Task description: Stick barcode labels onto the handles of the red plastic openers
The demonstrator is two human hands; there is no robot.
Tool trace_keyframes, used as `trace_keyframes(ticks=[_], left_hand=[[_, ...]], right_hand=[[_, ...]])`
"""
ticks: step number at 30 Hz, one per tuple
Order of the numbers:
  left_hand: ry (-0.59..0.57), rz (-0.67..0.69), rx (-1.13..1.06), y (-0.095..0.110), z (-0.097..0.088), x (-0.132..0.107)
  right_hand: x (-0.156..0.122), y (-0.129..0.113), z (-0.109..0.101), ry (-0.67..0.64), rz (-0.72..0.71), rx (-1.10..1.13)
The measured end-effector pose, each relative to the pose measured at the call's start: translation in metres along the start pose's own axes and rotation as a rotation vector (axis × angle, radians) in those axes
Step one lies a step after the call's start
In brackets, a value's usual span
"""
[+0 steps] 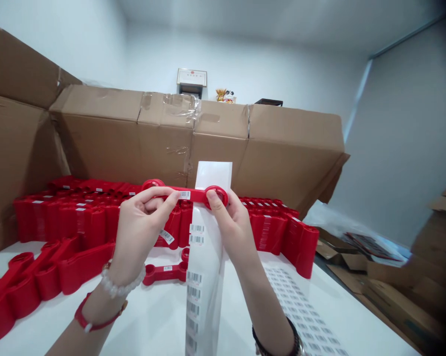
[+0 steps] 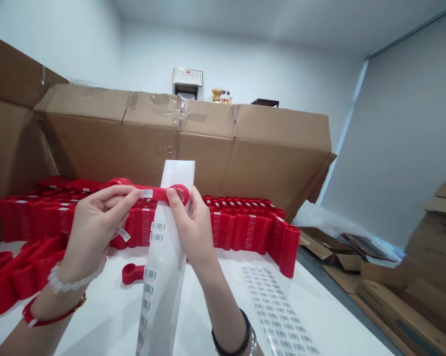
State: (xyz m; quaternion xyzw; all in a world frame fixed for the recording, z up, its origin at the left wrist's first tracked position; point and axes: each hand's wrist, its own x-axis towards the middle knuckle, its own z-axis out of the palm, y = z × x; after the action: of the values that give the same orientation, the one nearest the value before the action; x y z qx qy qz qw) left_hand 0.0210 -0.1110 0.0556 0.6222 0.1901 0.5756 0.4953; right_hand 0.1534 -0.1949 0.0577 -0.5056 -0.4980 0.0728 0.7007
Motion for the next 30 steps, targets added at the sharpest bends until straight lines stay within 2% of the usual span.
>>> trace_keyframes(ticks=[9, 16, 19, 21, 25, 30], left_hand=[[-0.005, 0.035, 0.027, -0.002, 0.0, 0.001], [0.07, 0.196, 0.094, -0.012, 0.007, 0.003], [0.069, 0.149, 0.133, -0.022, 0.012, 0.008], [0.122, 0.117, 0.159, -0.03, 0.013, 0.014], [0.237, 0.115, 0.204, -0.04, 0.007, 0.03], [0.253, 0.115, 0.211, -0.034, -0.008, 0.038]], right_hand=[[0.002, -0.001, 0.004, -0.019, -0.024, 0.012], [0.002, 0.001, 0.003, -0.01, -0.06, -0.043], [0.005, 0.008, 0.004, -0.013, -0.08, -0.061], [0.008, 0.014, 0.005, -0.007, -0.078, -0.059], [0.015, 0.027, 0.003, 0.024, -0.034, -0.034], [0.018, 0.037, 0.007, 0.003, -0.042, -0.021]])
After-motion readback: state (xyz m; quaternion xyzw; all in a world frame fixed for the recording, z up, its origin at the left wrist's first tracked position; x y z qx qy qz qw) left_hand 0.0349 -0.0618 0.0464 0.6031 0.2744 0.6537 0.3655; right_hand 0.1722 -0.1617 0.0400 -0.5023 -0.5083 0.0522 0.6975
